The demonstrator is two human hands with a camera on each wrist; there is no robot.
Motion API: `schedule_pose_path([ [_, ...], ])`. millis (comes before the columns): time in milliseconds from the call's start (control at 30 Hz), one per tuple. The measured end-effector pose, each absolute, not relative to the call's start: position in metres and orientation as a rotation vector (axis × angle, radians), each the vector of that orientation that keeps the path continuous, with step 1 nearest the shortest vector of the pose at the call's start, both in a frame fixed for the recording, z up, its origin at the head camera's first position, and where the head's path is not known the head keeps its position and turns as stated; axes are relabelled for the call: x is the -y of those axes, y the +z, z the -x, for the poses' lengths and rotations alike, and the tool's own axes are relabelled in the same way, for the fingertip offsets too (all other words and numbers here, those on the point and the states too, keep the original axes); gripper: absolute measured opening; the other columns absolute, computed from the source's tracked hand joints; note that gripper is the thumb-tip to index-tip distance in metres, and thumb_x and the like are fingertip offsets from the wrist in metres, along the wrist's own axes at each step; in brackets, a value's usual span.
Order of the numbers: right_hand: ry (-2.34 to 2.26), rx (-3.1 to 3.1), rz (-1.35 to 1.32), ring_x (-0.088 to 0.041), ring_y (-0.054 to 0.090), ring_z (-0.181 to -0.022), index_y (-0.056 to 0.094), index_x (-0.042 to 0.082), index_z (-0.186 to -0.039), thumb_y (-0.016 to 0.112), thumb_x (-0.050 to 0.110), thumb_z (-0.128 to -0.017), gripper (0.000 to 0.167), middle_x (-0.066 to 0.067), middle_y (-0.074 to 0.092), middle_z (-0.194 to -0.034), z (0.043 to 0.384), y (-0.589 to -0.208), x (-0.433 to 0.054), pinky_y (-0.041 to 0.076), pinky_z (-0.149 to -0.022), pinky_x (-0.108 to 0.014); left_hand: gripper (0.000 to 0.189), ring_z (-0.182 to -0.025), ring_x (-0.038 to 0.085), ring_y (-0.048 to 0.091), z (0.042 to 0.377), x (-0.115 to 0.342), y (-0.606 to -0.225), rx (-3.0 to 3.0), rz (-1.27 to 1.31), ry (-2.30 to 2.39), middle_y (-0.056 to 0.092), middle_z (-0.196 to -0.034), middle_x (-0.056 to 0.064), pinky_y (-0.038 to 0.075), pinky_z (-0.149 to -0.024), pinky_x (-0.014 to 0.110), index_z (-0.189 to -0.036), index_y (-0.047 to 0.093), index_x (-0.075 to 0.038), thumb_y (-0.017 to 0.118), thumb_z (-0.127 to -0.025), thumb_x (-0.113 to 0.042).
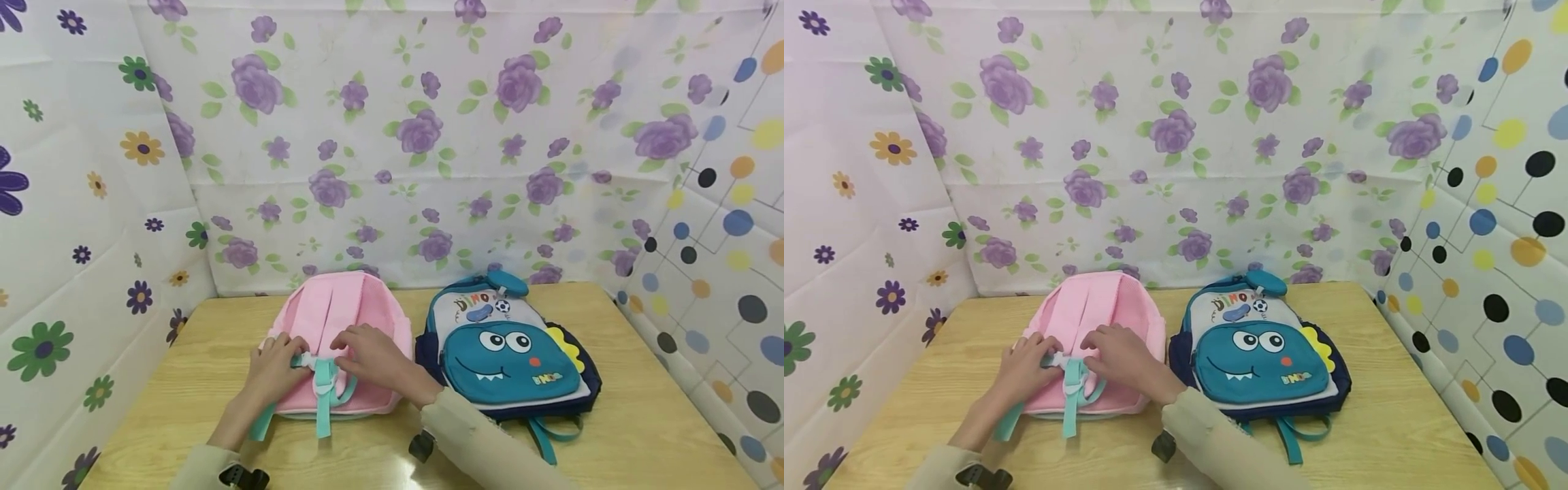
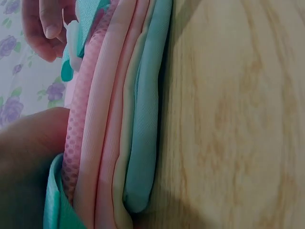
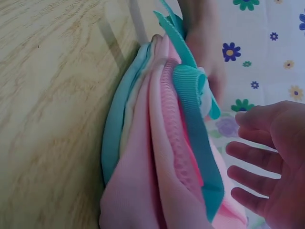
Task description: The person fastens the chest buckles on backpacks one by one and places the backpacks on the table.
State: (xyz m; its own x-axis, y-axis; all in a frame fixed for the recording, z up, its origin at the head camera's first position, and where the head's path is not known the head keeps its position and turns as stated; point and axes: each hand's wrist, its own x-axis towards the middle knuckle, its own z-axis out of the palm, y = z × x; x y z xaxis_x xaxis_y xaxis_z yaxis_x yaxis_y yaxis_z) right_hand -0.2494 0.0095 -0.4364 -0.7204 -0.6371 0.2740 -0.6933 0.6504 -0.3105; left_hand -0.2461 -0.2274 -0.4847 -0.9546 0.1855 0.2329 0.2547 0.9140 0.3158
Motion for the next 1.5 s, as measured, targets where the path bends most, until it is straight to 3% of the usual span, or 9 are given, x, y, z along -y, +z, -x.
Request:
schedule_pose_path([
  [300,0.613,2.679,-1.270,-0.012,0.061,-0.107,0.069,0.019,-0.119,0.064,0.028,-0.096,0.026,0.006,0.068,-0.116,0.249,-0.448,0.007,0.049,-0.092,-0.023,0.034,-0.083,0.016,0.038,0.243,0.241,-0.489,2.763,0.510,-0.834,0.050,-0.088,-0.005,0.021,-0.079,0.041,-0.107,0.072,-0.026,0.084,-0.076,-0.018],
  [500,0.616,2.677,-1.288,-0.009,0.062,-0.106,0.068,0.019,-0.120,0.064,0.031,-0.095,0.028,0.006,0.067,-0.116,0.249,-0.453,0.014,0.048,-0.090,-0.021,0.031,-0.083,0.016,0.038,0.243,0.241,-0.491,2.780,0.449,-0.786,0.050,-0.089,-0.004,0.023,-0.080,0.040,-0.108,0.074,-0.024,0.082,-0.079,-0.016],
  [867,0.524,2.775,-1.047,-0.012,0.062,-0.100,0.062,0.022,-0.127,0.066,0.052,-0.091,0.047,0.007,0.068,-0.111,0.243,-0.462,0.031,0.047,-0.084,-0.030,0.029,-0.083,0.016,0.039,0.245,0.240,-0.496,2.793,0.358,-0.776,0.050,-0.089,-0.005,0.025,-0.081,0.040,-0.107,0.073,-0.022,0.082,-0.080,-0.021],
  [1033,0.563,2.802,-0.893,-0.011,0.056,-0.090,0.063,0.021,-0.121,0.066,0.045,-0.092,0.038,0.010,0.066,-0.099,0.241,-0.466,0.039,0.043,-0.078,-0.030,0.026,-0.083,0.016,0.040,0.245,0.238,-0.495,2.770,0.355,-0.806,0.053,-0.090,-0.005,0.025,-0.080,0.040,-0.104,0.072,-0.020,0.081,-0.080,-0.023],
  [1500,0.754,2.763,-0.785,-0.008,0.054,-0.083,0.066,0.025,-0.110,0.067,0.035,-0.092,0.020,0.014,0.068,-0.095,0.245,-0.477,0.046,0.040,-0.079,-0.033,0.021,-0.083,0.016,0.041,0.245,0.238,-0.496,2.765,0.338,-0.840,0.053,-0.088,-0.005,0.025,-0.078,0.038,-0.109,0.070,-0.017,0.075,-0.088,-0.021],
])
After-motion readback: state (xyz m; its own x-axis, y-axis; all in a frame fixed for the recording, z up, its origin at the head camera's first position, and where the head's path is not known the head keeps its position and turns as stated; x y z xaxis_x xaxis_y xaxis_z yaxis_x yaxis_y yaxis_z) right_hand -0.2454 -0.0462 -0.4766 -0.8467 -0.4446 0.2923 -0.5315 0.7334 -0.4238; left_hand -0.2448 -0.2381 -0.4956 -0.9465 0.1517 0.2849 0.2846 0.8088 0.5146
